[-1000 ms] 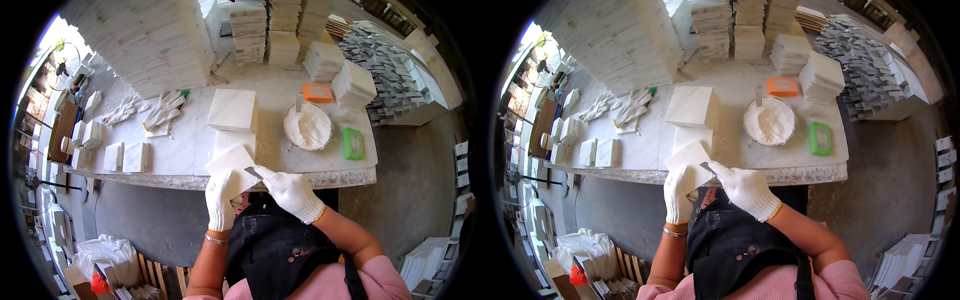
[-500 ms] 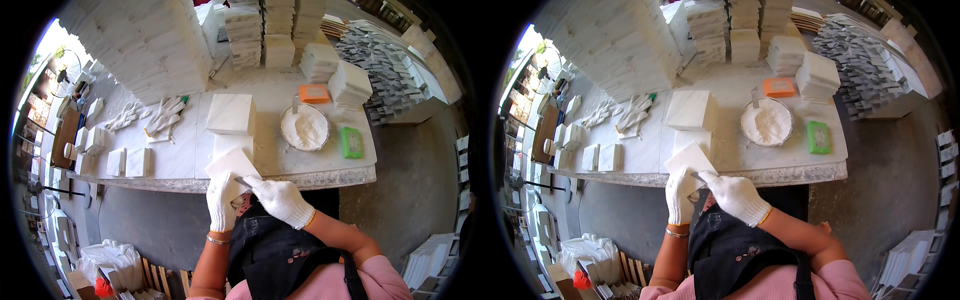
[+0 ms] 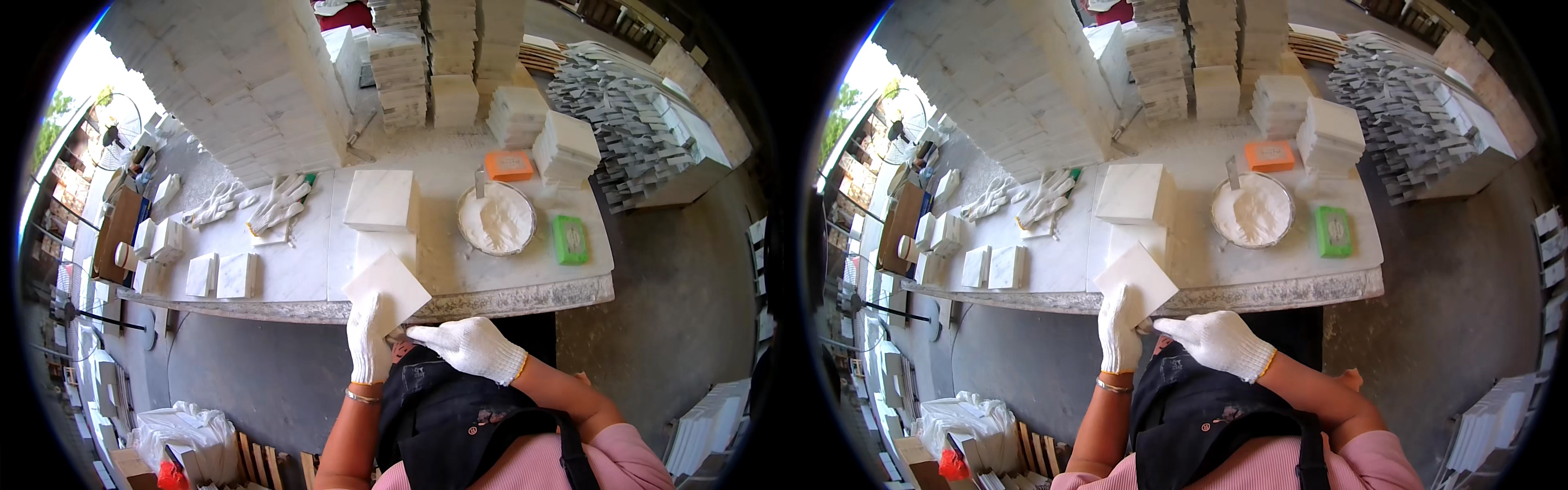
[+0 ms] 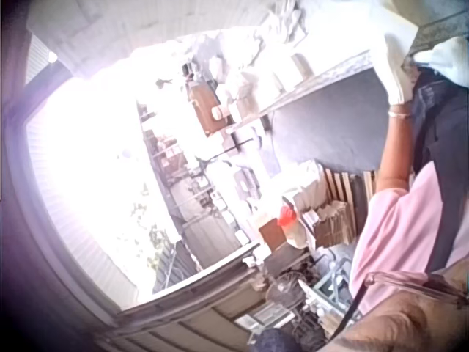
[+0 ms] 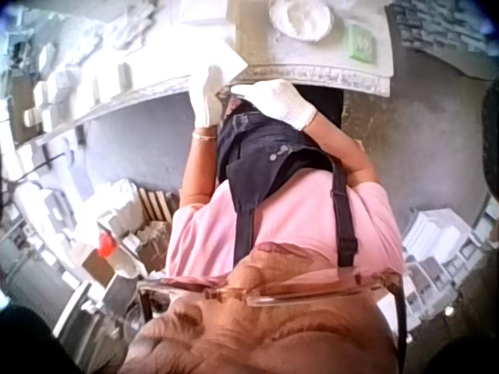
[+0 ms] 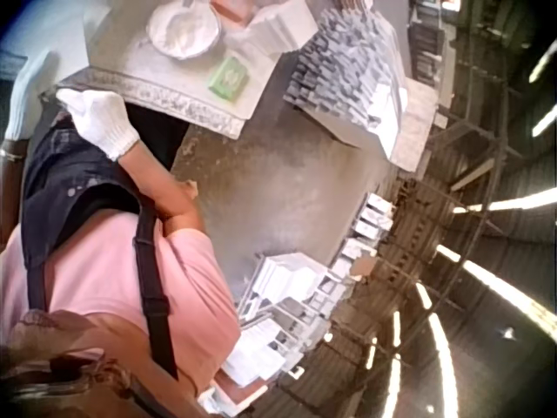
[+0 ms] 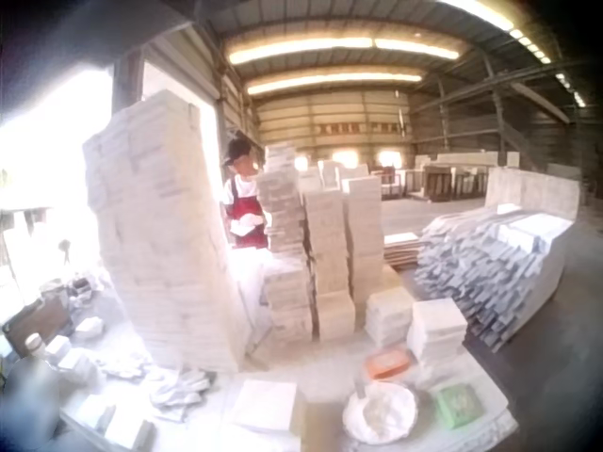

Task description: The person repeatedly picks up white rectangular stone tiles, applies a white paste to the edges using a metal spatula, and smooths the edges with a green abrasive block. The person then places the finished tiles onto a stack on the table.

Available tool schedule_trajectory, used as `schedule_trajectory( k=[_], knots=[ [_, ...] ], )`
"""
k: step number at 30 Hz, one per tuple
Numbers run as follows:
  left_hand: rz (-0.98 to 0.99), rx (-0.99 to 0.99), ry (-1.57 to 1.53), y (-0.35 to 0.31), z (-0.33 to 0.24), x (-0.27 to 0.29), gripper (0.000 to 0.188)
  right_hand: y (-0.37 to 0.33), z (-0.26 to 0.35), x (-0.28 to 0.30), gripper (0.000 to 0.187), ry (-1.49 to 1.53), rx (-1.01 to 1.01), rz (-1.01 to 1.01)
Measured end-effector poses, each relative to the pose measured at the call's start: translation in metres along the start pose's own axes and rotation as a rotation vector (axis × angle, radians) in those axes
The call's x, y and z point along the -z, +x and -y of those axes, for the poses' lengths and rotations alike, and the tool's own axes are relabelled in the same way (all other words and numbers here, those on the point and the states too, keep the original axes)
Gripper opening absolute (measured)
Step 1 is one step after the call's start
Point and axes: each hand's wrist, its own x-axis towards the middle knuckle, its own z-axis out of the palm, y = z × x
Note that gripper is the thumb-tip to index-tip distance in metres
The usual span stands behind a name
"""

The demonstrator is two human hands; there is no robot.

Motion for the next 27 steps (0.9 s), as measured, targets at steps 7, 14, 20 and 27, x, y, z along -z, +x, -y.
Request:
schedule_trajectory(
  k=[7,14,20,27],
  knots=[
    [0.035,-0.197,0.234,-0.018,-0.003,-0.003,0.031,-0.031,-0.023,0.032,0.042,0.146,-0.226,-0.168],
    [0.216,-0.538,0.752,-0.053,-0.013,-0.036,0.028,-0.040,-0.017,0.041,0.060,0.187,-0.471,-0.119],
    [0.277,-0.872,1.269,-0.059,-0.006,-0.042,0.026,-0.057,0.012,0.073,0.058,0.483,-0.510,-0.126],
    [0.216,-0.116,0.308,-0.054,-0.017,-0.043,0.027,-0.051,-0.045,0.107,0.039,0.169,-0.322,-0.462]
  ],
)
